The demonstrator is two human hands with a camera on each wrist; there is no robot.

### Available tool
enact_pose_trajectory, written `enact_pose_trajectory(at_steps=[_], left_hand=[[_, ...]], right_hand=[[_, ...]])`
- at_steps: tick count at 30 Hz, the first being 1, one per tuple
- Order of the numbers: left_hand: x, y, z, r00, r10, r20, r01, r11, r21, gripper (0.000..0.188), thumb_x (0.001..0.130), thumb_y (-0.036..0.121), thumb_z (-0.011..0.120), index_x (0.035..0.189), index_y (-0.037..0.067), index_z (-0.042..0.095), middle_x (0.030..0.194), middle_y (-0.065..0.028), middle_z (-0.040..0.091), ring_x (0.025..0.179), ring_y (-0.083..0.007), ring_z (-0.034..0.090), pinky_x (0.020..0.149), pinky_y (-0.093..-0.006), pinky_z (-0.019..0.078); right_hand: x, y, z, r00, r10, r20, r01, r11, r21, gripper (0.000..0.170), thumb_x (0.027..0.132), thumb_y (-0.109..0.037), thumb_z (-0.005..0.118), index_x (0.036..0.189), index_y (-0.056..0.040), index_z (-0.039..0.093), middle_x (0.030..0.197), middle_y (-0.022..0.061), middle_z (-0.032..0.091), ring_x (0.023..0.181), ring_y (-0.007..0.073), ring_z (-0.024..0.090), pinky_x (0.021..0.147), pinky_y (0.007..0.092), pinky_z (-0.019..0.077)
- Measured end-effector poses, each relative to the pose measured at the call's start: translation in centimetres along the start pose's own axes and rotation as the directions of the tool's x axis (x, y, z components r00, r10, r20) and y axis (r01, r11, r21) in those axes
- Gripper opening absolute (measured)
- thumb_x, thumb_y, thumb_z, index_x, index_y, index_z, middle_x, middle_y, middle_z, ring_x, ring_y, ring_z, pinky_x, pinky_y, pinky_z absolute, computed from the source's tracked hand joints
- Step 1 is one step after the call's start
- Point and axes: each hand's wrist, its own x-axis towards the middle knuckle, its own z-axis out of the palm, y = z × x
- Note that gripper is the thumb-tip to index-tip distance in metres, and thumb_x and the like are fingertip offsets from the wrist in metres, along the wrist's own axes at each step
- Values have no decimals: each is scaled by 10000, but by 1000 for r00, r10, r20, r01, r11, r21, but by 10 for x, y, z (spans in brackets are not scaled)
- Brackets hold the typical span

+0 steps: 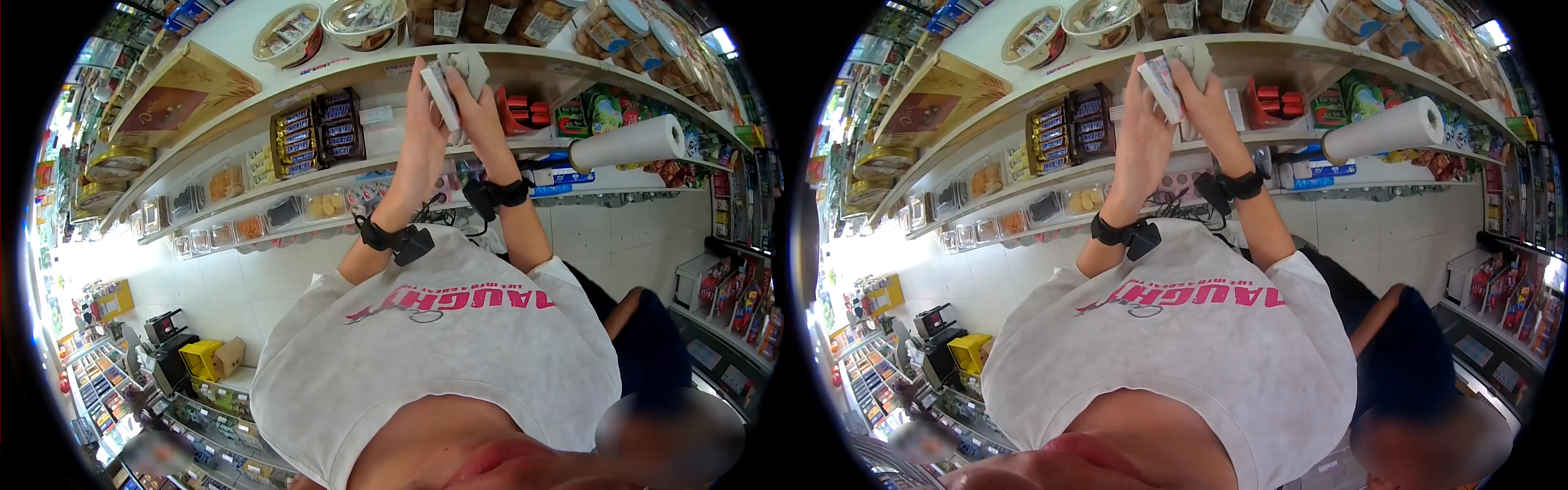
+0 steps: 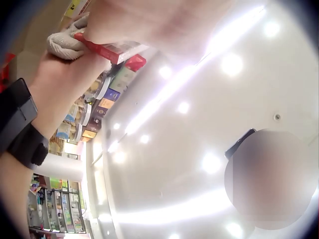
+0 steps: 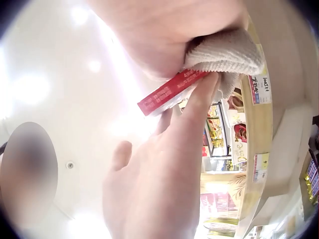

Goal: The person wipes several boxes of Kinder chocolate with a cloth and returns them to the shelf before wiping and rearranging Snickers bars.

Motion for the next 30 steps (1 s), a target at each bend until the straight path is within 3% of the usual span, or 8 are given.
enact_pose_trajectory(at_steps=[4, 8, 9, 12, 17, 23, 26, 30], left_hand=[[3, -2, -11, 997, 6, -83, 16, 965, 263, 495, 1086, 332, 482, 1457, 34, 348, 1428, -149, 441, 1302, -200, 442, 1120, -351, 362], [4, -2, -2, 986, 72, -147, -20, 946, 324, 284, 1087, 216, 489, 1203, -43, 492, 1225, -128, 525, 1107, -192, 520, 990, -318, 431], [7, -6, -9, 961, 253, -114, -124, 758, 641, 275, 1085, 206, 482, 1177, -52, 503, 1135, -134, 517, 1018, -223, 514, 938, -336, 426], [14, 0, -16, 885, 460, -69, -243, 585, 774, 261, 1076, 200, 497, 1134, -54, 522, 1059, -136, 493, 965, -248, 493, 921, -352, 408], [23, 1, -43, 927, 339, -160, -136, 702, 699, 323, 1059, 228, 547, 1233, -43, 520, 1142, -132, 534, 1082, -227, 507, 1003, -348, 388], [21, -7, -29, 959, 207, -191, -65, 823, 565, 543, 1053, 360, 561, 1418, -23, 439, 1327, -109, 552, 1210, -168, 530, 1057, -350, 418], [27, -19, -33, 968, 110, -225, -68, 980, 187, 632, 1079, 482, 424, 1454, -26, 426, 1345, -134, 581, 1218, -229, 580, 1048, -385, 459], [22, -5, -23, 957, -210, -199, 186, 974, -133, 795, 1040, 657, 280, 1450, -3, 450, 1366, -154, 578, 1224, -256, 576, 1057, -401, 460]], right_hand=[[-4, -17, 4, 945, -327, 27, 327, 929, -173, 336, 1020, -290, 614, 1156, 16, 641, 912, 33, 673, 783, 74, 602, 674, 242, 490], [-12, -28, 4, 971, -238, 37, 240, 962, -131, 282, 1024, -227, 610, 1175, 11, 633, 917, 20, 669, 813, 81, 618, 709, 237, 503], [-12, -20, 3, 986, -162, 36, 163, 986, -33, 315, 1000, -259, 659, 1178, 0, 645, 963, 25, 689, 858, 87, 636, 744, 237, 509], [-19, -6, 0, 995, -68, 69, 73, 994, -78, 365, 958, -287, 723, 1189, -12, 656, 995, 25, 701, 889, 85, 635, 772, 250, 510], [-28, -3, -10, 980, -94, 176, 106, 993, -59, 377, 914, -219, 765, 1205, -10, 650, 1008, 25, 707, 918, 80, 628, 816, 266, 514], [-17, -3, -18, 901, -430, 62, 419, 822, -387, 432, 859, -64, 734, 1264, 23, 611, 1116, 171, 715, 1014, 278, 704, 889, 330, 522], [-29, -14, -16, 841, -482, 246, 539, 712, -449, 577, 785, 22, 702, 1345, 22, 561, 1297, 224, 635, 1184, 391, 628, 980, 377, 505], [-43, -13, -1, 758, -472, 451, 644, 654, -398, 657, 784, 26, 655, 1423, 3, 503, 1498, 197, 487, 1374, 394, 471, 1120, 424, 404]])
